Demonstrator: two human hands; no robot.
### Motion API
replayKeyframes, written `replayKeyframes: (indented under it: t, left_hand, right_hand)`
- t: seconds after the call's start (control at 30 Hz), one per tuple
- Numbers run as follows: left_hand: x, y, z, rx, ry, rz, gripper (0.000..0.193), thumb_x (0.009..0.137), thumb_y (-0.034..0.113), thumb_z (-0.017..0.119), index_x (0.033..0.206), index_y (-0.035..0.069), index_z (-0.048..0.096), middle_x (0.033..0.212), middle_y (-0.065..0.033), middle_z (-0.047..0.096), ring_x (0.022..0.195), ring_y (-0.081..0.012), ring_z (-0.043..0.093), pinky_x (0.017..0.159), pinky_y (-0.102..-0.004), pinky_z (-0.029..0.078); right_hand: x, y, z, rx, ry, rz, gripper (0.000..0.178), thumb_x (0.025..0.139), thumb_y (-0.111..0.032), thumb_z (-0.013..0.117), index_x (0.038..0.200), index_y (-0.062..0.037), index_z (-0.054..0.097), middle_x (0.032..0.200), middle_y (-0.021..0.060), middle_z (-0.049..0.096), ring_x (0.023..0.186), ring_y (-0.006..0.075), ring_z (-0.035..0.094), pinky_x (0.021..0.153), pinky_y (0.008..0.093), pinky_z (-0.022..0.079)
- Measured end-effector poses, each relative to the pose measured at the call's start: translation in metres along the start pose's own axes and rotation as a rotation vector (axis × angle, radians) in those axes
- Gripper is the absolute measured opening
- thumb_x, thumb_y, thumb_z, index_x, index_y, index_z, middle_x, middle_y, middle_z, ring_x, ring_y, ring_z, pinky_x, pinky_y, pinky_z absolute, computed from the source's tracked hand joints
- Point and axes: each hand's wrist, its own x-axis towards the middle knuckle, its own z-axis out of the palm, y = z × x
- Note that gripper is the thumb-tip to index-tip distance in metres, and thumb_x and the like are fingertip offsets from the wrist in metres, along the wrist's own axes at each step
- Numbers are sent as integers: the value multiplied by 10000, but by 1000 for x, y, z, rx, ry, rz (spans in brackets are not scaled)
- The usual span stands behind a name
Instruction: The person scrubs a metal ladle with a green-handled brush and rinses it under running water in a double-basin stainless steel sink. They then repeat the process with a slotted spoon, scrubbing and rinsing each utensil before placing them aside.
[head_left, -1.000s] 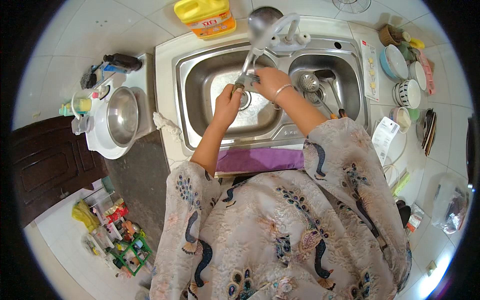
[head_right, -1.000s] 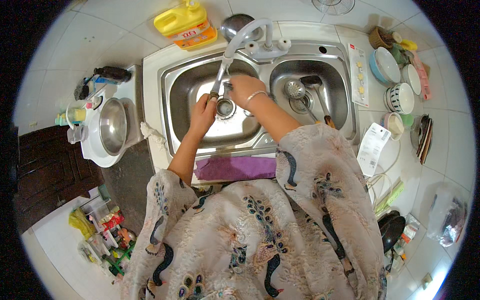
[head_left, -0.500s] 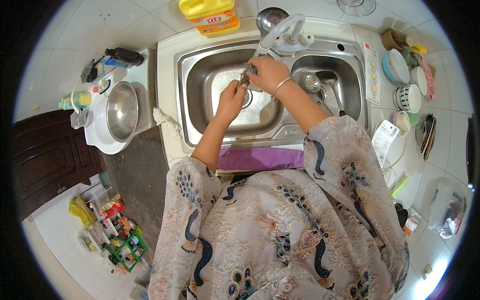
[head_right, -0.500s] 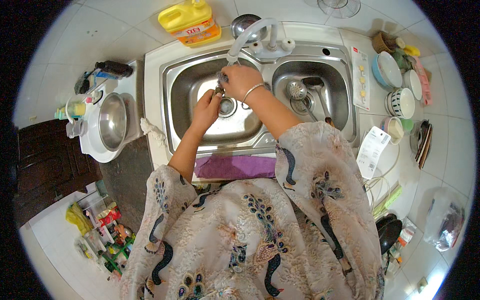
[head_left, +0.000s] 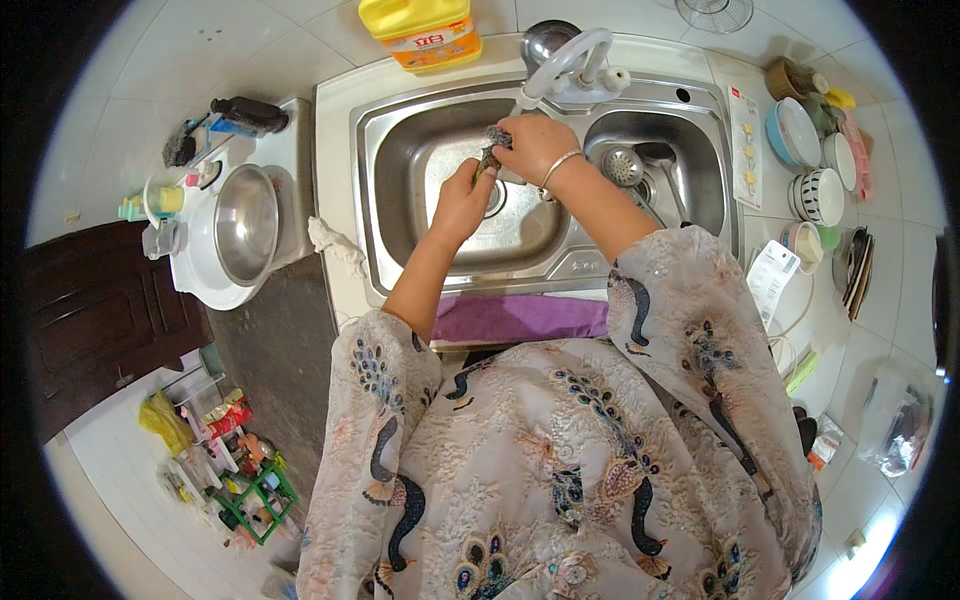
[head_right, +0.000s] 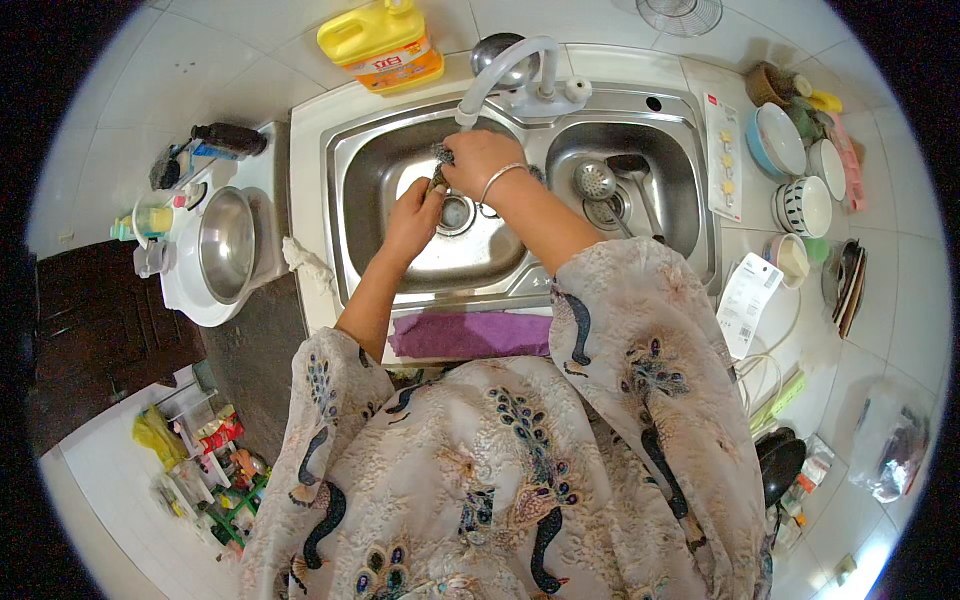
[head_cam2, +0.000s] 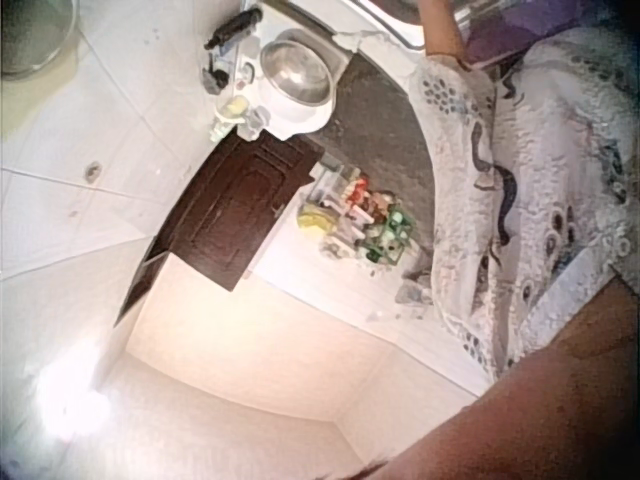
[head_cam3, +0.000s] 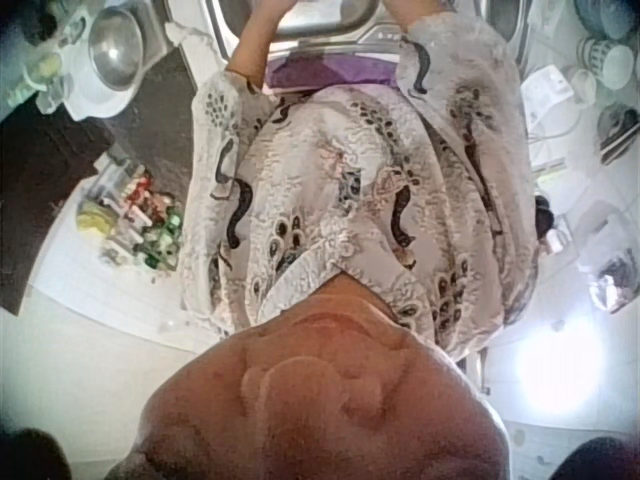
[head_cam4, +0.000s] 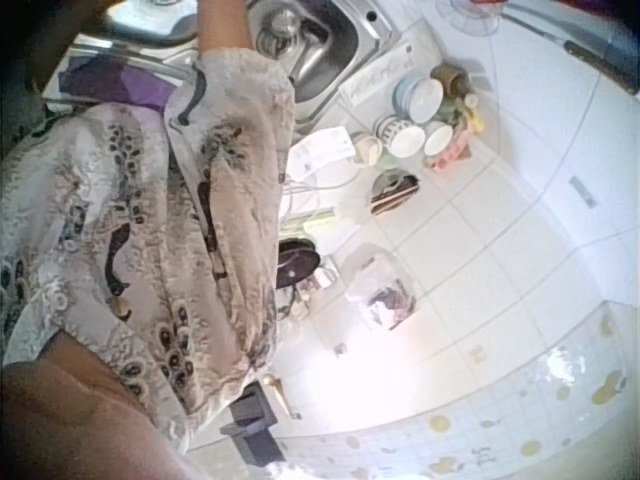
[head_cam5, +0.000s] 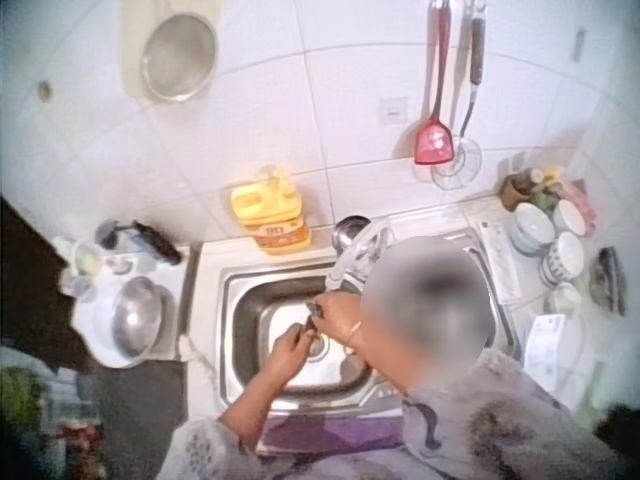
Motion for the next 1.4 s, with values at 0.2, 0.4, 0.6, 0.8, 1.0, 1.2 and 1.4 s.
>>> replayKeyframes:
  t: [0.2,0.4,0.6,0.8,1.0,1.2,1.4]
  left_hand:
    - [11,6,-4,-231,-33,-19,229,887,238,532,817,21,520,614,-40,485,562,-117,463,524,-282,376]
    - [12,35,-17,-372,-78,-88,191,886,227,532,815,49,524,599,9,460,522,-69,432,469,-250,351]
    - [7,19,-23,-251,-100,-135,214,882,240,524,814,37,516,590,-4,476,516,-89,437,477,-265,354]
    - [4,-10,-30,-4,-155,-99,274,871,275,525,834,4,538,647,-115,524,592,-180,489,567,-345,399]
    - [-6,3,-30,87,-108,1,232,881,222,518,846,-6,541,610,-32,462,578,-112,408,536,-305,361]
    - [-9,-4,-28,162,-137,40,238,888,227,517,825,-2,523,601,-33,455,554,-101,408,506,-291,352]
    - [-11,-8,-15,-77,-171,-36,229,906,234,501,784,40,486,573,17,411,477,-67,377,424,-252,298]
  right_hand:
    - [-3,6,1,61,-15,10,247,765,-275,593,932,-103,651,908,144,648,874,327,610,770,427,484]
    - [-8,15,-10,158,134,52,284,770,-324,596,929,-95,653,888,150,648,869,330,608,761,419,485]
    - [-6,1,7,297,240,-162,286,795,-252,616,1061,-146,618,812,146,638,754,332,609,704,416,484]
    - [17,7,13,130,-192,-292,280,791,-221,610,1058,-140,641,908,139,655,848,327,620,760,404,490]
    - [10,-15,0,-76,-296,-127,247,792,-226,584,1015,-147,654,987,116,655,924,300,623,817,404,489]
    - [4,-4,21,-35,-244,-122,237,793,-241,578,987,-127,652,949,126,654,902,310,622,797,413,490]
    - [7,-5,40,17,-153,-13,257,815,-295,559,923,-83,657,907,164,644,861,351,611,787,417,484]
